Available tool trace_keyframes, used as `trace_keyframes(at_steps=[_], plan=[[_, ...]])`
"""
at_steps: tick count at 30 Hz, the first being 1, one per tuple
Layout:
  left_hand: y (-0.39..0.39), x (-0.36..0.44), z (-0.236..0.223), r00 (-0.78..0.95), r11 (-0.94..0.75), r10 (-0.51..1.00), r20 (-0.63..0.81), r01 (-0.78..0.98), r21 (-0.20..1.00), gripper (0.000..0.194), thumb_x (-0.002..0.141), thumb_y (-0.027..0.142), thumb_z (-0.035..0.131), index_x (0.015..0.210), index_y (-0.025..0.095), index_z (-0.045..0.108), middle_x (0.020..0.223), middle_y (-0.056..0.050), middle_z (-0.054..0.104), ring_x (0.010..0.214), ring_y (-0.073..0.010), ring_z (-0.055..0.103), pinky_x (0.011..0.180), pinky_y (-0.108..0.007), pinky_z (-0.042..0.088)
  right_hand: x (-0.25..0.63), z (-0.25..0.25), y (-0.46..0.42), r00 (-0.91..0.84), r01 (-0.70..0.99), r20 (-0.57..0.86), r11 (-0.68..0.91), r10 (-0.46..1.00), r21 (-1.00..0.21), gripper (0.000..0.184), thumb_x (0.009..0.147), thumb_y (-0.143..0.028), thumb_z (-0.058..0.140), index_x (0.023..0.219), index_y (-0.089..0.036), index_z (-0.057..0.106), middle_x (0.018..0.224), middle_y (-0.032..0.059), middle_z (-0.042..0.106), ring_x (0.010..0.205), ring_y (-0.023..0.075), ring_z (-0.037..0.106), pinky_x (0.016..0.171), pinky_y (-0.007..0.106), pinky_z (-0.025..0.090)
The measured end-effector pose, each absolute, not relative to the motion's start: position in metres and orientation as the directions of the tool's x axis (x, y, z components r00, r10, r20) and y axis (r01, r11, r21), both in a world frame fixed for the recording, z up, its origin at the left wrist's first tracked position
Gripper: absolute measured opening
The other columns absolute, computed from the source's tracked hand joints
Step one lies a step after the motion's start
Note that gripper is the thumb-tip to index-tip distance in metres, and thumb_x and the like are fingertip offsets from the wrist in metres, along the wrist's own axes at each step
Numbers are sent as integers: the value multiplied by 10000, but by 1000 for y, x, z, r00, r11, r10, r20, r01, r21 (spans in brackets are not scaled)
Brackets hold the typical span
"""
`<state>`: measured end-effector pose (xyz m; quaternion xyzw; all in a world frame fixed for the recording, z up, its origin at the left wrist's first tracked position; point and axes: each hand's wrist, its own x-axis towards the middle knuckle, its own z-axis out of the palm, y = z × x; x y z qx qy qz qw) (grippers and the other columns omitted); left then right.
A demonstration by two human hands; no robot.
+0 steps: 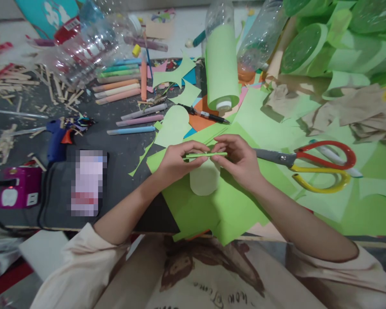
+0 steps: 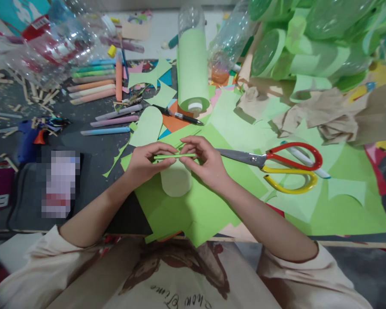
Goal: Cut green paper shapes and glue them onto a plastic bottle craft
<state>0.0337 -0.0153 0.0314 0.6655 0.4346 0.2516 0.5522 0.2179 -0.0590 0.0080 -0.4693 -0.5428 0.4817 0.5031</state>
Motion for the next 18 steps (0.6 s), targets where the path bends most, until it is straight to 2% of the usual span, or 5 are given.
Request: trace_keyframes(at_steps=[6,18], plan=[[-14,33,33,478,9,862,-169,318,948,208,774,349,656,896,191,717,962,-49,755,896,-182,689,805,-260,524,218,7,-58,2,17,84,84,996,-996,305,820,-401,738,1057,-276,594,853,-6,660,840,150,673,717,292,564],[-13,33,31,447,9,882,-153,308,951,186,765,372,670,808,194,705,868,-41,738,836,-181,665,741,-264,502,218,12,-57,-15,7,33,33,999,-999,368,795,-476,743,1051,-273,575,830,-5,643,806,160,662,717,323,567]])
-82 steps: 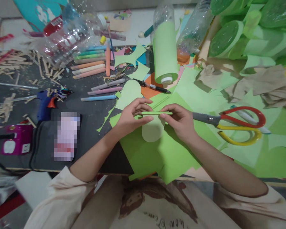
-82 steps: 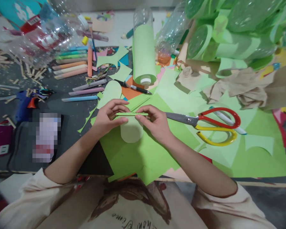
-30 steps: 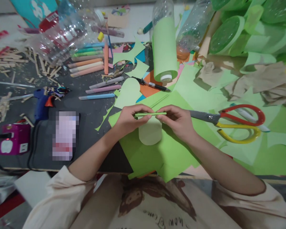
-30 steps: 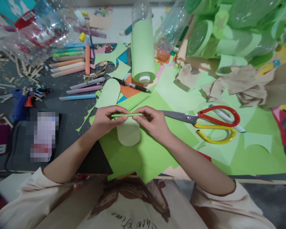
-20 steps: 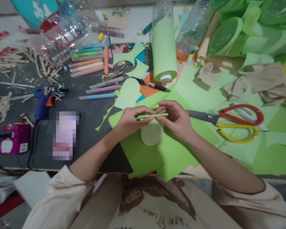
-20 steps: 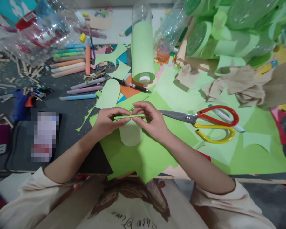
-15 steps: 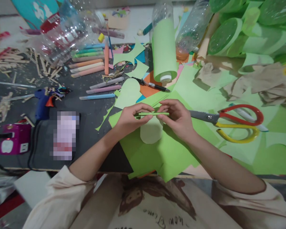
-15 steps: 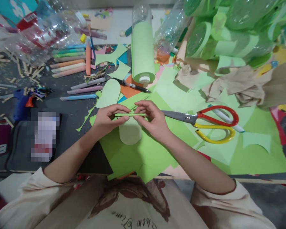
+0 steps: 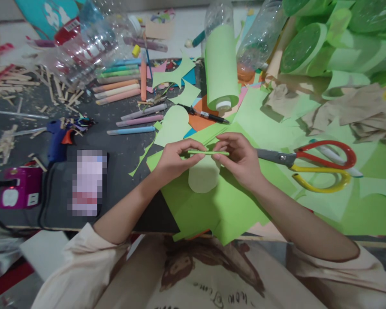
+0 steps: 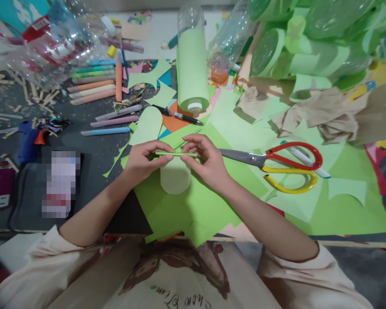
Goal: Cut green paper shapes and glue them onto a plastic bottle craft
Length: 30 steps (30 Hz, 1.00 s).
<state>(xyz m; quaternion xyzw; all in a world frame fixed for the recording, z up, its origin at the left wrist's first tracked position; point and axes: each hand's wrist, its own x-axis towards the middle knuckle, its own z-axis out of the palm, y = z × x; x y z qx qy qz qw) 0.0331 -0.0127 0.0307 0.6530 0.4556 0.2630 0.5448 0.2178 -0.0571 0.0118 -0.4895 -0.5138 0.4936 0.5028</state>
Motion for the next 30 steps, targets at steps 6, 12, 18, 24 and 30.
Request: trace_keyframes(at_steps=[6,12,18,24,30], plan=[[-10,33,29,440,50,886,-150,231,972,171,737,341,684,808,185,680,874,-37,728,813,-165,660,736,-253,511,219,8,-57,17,-3,84,84,996,-996,313,812,-381,748,1054,-275,580,843,-13,635,800,141,647,704,283,551],[-10,33,28,440,39,889,-126,201,979,161,736,338,688,779,187,653,838,-37,714,771,-160,653,719,-259,516,218,8,-57,26,32,49,49,998,-998,377,791,-479,743,1054,-275,567,828,-6,617,794,156,640,678,294,549],[-9,32,29,416,73,897,-148,191,979,208,729,378,722,778,199,629,764,-25,683,728,-158,644,694,-265,517,220,10,-55,66,20,64,63,996,-998,381,777,-484,755,1034,-279,564,814,-12,629,790,155,641,679,298,544],[-9,32,30,394,81,905,-159,207,975,282,713,447,744,769,196,626,719,-15,665,697,-153,629,660,-262,507,220,10,-55,56,-6,49,50,997,-999,372,779,-464,759,1039,-280,566,814,-15,628,790,152,641,650,282,537],[-10,31,33,374,88,914,-156,195,977,275,732,442,738,787,199,620,700,-4,655,669,-145,634,646,-261,505,221,9,-54,88,-6,48,48,995,-999,376,764,-460,771,1020,-272,570,809,-17,623,778,148,632,630,272,531]])
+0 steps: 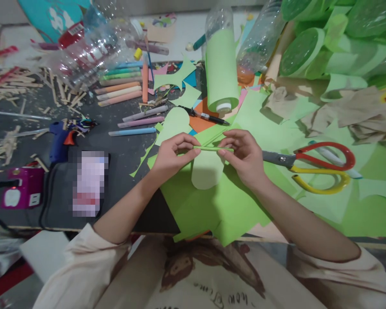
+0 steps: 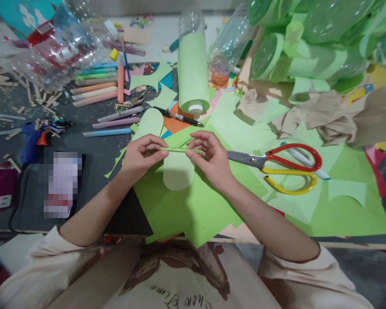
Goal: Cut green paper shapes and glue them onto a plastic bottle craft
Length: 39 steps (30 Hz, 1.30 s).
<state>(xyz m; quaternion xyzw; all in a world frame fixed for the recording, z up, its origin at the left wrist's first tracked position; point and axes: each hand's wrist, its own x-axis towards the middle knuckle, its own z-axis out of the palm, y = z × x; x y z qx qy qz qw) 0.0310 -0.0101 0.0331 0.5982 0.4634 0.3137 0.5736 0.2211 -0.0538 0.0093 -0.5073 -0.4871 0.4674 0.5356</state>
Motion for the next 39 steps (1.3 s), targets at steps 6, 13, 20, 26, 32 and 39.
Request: trace_keyframes(at_steps=[6,13,20,26,32,39], plan=[[-9,32,33,338,106,927,-161,174,979,348,693,480,775,744,206,566,636,29,603,623,-128,610,617,-252,484,221,10,-54,91,11,34,33,995,-999,404,753,-503,764,1021,-275,565,814,-14,624,789,159,645,642,292,539],[-4,28,26,298,86,950,-90,27,996,415,783,593,680,800,222,495,706,-5,697,658,-146,671,696,-293,539,223,10,-52,115,7,46,46,992,-999,373,764,-482,764,1010,-279,571,821,-8,631,796,159,647,659,297,549],[-3,29,21,203,-1,979,4,-16,1000,438,874,632,553,758,229,426,699,3,675,628,-123,617,660,-279,535,223,9,-53,112,-15,63,65,992,-998,342,768,-443,773,1002,-273,590,829,-8,646,796,150,643,651,285,541],[-8,29,21,240,-89,968,67,83,993,375,828,571,640,939,223,555,890,-40,718,801,-149,678,788,-297,546,223,9,-55,76,-4,49,50,996,-999,329,780,-426,766,1017,-274,595,837,-7,643,809,154,650,652,287,538],[-15,32,18,478,-140,876,66,121,983,662,831,375,675,1426,264,405,943,-18,736,931,-169,693,878,-292,546,221,9,-55,33,24,27,27,999,-999,361,773,-494,758,1002,-256,613,857,5,660,825,159,672,659,289,548],[-15,28,13,488,-262,855,173,120,957,665,879,351,648,1478,300,366,906,-5,744,897,-170,701,881,-304,549,223,10,-55,-21,76,24,25,999,-997,321,788,-511,734,949,-235,700,914,44,726,854,179,694,713,319,572]])
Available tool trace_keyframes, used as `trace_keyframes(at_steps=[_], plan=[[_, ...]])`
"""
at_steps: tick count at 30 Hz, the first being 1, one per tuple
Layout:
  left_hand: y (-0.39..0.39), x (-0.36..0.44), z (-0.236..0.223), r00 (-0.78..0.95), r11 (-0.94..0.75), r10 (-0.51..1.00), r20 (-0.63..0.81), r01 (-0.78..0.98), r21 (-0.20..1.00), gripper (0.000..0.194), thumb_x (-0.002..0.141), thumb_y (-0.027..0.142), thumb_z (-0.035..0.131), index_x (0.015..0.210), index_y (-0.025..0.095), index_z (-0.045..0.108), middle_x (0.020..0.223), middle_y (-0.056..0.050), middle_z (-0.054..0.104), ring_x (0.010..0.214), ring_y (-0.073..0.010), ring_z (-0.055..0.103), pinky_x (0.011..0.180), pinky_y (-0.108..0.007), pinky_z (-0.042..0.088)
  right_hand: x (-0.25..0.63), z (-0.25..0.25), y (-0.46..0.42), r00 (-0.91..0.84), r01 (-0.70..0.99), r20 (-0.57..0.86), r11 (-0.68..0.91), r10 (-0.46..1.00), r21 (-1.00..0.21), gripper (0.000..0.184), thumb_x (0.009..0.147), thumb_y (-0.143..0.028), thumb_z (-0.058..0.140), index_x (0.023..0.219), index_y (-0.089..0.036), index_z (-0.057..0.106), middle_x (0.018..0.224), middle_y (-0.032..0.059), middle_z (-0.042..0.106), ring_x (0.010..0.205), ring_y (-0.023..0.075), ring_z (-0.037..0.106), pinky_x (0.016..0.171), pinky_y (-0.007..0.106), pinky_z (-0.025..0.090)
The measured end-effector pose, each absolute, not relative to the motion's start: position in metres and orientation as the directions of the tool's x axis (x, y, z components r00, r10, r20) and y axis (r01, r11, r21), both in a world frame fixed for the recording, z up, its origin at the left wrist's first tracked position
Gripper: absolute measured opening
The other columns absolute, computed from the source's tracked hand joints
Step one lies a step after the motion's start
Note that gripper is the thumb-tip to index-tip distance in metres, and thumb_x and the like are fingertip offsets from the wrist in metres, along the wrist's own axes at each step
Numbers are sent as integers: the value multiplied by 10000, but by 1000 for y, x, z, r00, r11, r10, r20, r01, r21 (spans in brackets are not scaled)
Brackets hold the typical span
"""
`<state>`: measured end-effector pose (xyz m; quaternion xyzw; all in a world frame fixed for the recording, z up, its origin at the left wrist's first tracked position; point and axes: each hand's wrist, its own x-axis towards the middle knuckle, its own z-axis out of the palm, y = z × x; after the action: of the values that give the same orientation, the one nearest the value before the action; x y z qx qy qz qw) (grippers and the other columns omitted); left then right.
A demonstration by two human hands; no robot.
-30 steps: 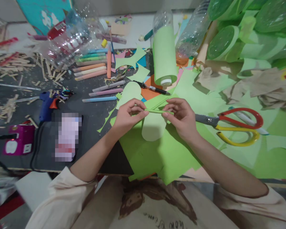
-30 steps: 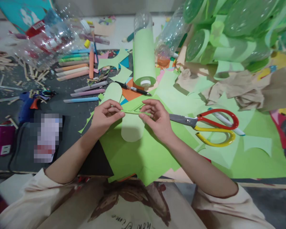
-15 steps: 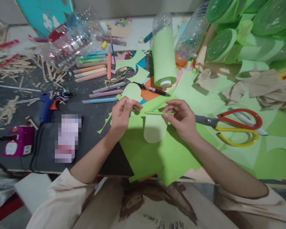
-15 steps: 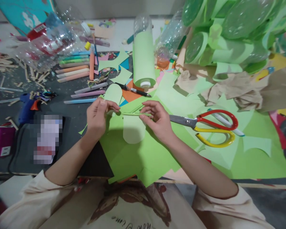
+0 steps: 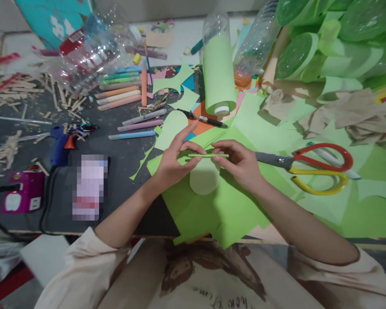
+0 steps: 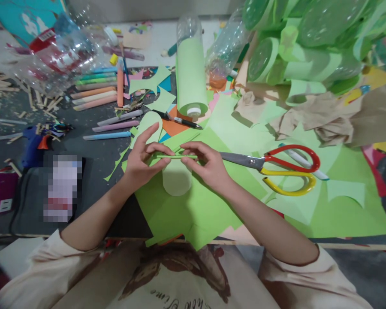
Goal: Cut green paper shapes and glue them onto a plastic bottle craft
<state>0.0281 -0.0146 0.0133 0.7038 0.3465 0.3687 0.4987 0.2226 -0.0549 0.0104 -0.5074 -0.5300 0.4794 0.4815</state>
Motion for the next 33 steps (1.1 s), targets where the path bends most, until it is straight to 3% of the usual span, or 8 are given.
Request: trace_keyframes(at_steps=[5,11,19,25,33], plan=[[-13,27,17,495,-293,848,190,137,946,682,888,354,643,1495,314,333,894,1,744,908,-173,708,885,-298,547,221,15,-55,-50,125,-9,-3,999,-992,223,805,-452,725,823,-232,762,823,40,768,735,174,695,650,318,565],[-12,25,17,511,-368,832,214,223,903,659,906,390,626,1490,295,337,913,-6,752,904,-174,715,919,-306,536,222,18,-56,-16,134,-19,-17,1000,-991,146,790,-368,738,806,-235,796,768,33,782,643,155,685,591,287,543],[-12,26,11,558,-561,731,394,163,811,604,939,275,601,1484,270,339,1030,-39,744,917,-146,712,908,-278,531,220,21,-56,-3,158,-28,-28,1000,-987,106,782,-320,733,791,-249,812,755,25,790,627,156,687,592,285,537],[-12,26,9,559,-514,755,343,179,839,636,940,300,604,1497,286,296,963,-14,753,941,-157,712,925,-295,526,220,22,-56,-11,193,-55,-52,998,-980,132,786,-324,723,829,-241,817,740,27,787,568,143,655,535,270,510],[-8,28,12,539,-429,790,291,148,891,672,927,350,614,1500,288,268,868,-7,725,875,-168,684,817,-303,537,220,22,-57,1,174,-79,-78,997,-982,118,778,-322,737,820,-248,819,795,34,799,680,177,713,630,301,563]])
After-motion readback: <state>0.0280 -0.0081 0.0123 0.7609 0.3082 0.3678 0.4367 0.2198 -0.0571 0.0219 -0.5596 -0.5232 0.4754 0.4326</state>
